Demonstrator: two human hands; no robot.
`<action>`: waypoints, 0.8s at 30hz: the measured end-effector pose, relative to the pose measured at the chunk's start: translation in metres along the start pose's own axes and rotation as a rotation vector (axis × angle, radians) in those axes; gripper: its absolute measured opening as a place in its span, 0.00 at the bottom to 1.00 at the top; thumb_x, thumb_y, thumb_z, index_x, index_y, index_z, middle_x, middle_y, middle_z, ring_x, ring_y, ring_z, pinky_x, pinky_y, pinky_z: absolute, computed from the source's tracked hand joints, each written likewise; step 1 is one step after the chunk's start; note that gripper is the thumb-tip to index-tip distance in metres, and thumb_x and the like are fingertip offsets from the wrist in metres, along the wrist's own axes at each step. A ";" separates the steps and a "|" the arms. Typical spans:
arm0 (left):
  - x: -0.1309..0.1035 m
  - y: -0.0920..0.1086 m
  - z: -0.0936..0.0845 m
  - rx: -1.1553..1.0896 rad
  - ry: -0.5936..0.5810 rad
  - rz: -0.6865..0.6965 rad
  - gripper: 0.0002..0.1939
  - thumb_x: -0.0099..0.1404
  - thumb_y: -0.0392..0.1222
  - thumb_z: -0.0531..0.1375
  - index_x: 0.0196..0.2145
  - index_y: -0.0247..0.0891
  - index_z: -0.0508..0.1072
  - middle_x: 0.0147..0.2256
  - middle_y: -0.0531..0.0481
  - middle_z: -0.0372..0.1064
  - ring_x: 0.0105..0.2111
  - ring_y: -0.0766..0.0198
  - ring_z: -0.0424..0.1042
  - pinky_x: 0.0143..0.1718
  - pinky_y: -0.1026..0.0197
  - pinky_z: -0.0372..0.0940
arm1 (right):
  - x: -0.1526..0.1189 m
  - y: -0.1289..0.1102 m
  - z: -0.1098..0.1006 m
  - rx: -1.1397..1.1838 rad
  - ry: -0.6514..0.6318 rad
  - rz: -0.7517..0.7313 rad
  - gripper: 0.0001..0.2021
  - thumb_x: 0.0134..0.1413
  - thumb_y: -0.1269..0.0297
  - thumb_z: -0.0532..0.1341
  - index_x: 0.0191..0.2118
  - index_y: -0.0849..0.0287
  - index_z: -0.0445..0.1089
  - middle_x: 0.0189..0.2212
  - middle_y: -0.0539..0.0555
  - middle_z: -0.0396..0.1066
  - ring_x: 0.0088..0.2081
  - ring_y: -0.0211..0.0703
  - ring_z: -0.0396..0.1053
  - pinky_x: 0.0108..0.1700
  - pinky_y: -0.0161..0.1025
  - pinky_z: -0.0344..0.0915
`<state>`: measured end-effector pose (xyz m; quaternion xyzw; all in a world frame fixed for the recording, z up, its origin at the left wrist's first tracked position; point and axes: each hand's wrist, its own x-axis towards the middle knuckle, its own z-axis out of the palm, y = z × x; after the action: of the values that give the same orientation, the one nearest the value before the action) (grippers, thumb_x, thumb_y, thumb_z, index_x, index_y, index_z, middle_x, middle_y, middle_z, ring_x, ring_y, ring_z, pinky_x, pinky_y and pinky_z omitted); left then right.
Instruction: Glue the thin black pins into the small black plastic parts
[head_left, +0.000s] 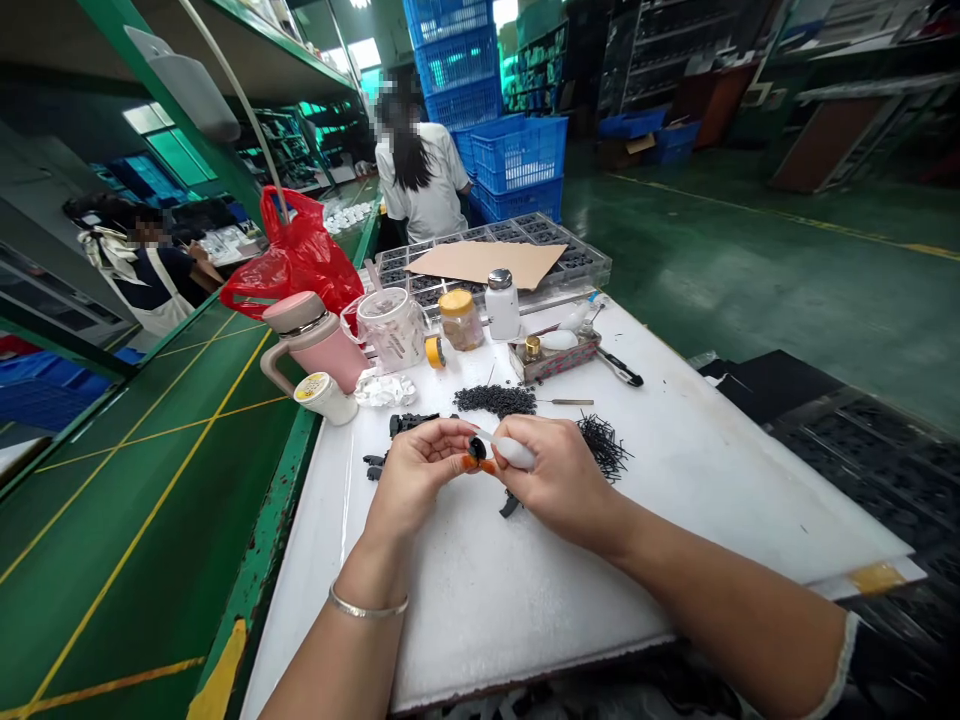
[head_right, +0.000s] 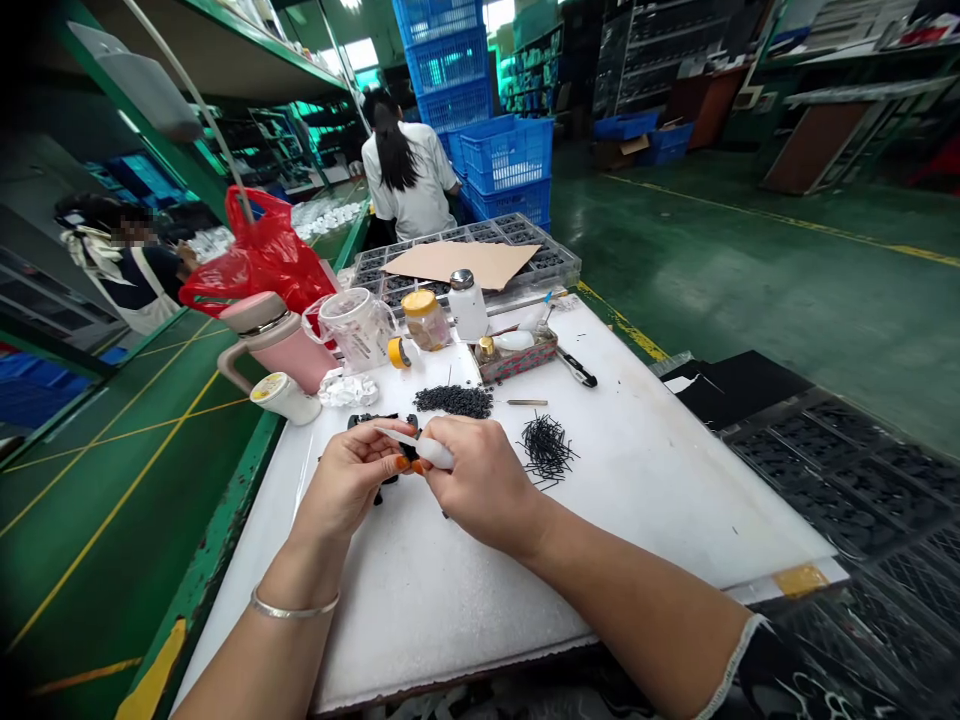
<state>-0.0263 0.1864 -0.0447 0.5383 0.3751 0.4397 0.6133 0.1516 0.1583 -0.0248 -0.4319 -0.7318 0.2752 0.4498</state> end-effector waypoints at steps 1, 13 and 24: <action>0.000 0.000 0.001 -0.011 -0.009 -0.020 0.12 0.52 0.33 0.69 0.37 0.36 0.76 0.29 0.51 0.74 0.29 0.68 0.73 0.32 0.69 0.68 | 0.000 0.001 -0.001 -0.012 0.003 -0.015 0.10 0.46 0.79 0.60 0.22 0.60 0.59 0.22 0.46 0.63 0.26 0.32 0.59 0.29 0.31 0.52; 0.002 0.000 0.002 -0.235 0.056 -0.149 0.16 0.49 0.33 0.70 0.37 0.36 0.75 0.29 0.51 0.74 0.26 0.70 0.72 0.30 0.71 0.69 | 0.004 0.001 -0.011 0.030 0.005 0.103 0.03 0.51 0.70 0.62 0.28 0.60 0.72 0.20 0.45 0.67 0.24 0.33 0.61 0.26 0.30 0.55; 0.000 0.000 0.004 -0.313 0.050 -0.199 0.16 0.47 0.31 0.70 0.36 0.34 0.75 0.31 0.50 0.74 0.26 0.72 0.72 0.30 0.74 0.69 | 0.003 -0.001 -0.013 0.023 0.044 -0.068 0.08 0.50 0.78 0.59 0.30 0.60 0.73 0.27 0.49 0.72 0.30 0.35 0.67 0.34 0.31 0.59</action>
<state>-0.0221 0.1853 -0.0439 0.3856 0.3686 0.4432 0.7204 0.1617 0.1603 -0.0168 -0.4073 -0.7327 0.2585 0.4800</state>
